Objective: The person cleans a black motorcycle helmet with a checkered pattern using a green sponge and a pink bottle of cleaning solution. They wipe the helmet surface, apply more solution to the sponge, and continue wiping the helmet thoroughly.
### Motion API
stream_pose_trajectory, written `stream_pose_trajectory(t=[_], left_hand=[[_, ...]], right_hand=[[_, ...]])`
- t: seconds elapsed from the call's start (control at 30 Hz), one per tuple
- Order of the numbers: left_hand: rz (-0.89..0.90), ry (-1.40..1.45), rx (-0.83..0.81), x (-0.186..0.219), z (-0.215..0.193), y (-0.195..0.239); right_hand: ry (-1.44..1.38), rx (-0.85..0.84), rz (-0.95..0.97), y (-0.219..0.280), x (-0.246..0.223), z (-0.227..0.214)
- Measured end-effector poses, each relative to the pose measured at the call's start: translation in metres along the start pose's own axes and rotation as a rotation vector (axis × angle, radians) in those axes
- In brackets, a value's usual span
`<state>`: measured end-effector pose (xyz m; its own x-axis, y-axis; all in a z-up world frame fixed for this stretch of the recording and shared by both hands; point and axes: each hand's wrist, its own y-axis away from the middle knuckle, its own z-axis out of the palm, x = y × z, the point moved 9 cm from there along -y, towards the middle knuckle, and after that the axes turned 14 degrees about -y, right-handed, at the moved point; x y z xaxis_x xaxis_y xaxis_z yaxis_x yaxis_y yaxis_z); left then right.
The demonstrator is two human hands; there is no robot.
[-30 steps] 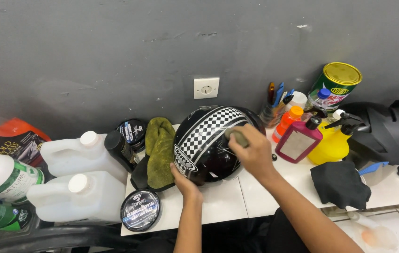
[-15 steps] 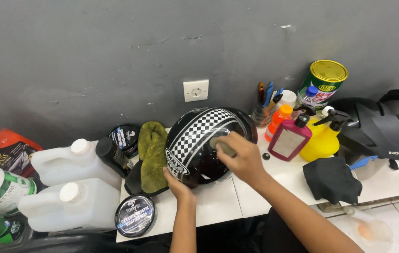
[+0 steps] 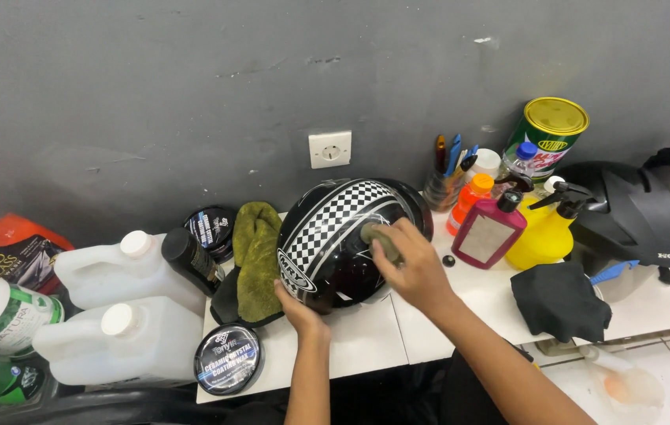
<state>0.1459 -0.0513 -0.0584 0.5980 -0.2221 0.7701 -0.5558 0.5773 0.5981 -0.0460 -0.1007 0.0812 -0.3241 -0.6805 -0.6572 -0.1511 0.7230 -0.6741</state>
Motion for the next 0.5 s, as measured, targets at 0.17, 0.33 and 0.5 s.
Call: stream_pose_trajectory(t=[0.17, 0.33, 0.5], left_hand=[[-0.002, -0.007, 0.018, 0.001, 0.001, 0.004], [0.012, -0.010, 0.028, 0.011, 0.004, 0.014], [0.001, -0.007, 0.029, 0.008, 0.003, 0.011]], right_hand=[[0.025, 0.154, 0.052, -0.015, 0.006, -0.023], [0.277, 0.050, -0.216, 0.009, -0.043, 0.022], [0.050, -0.050, -0.100, 0.007, -0.028, 0.024]])
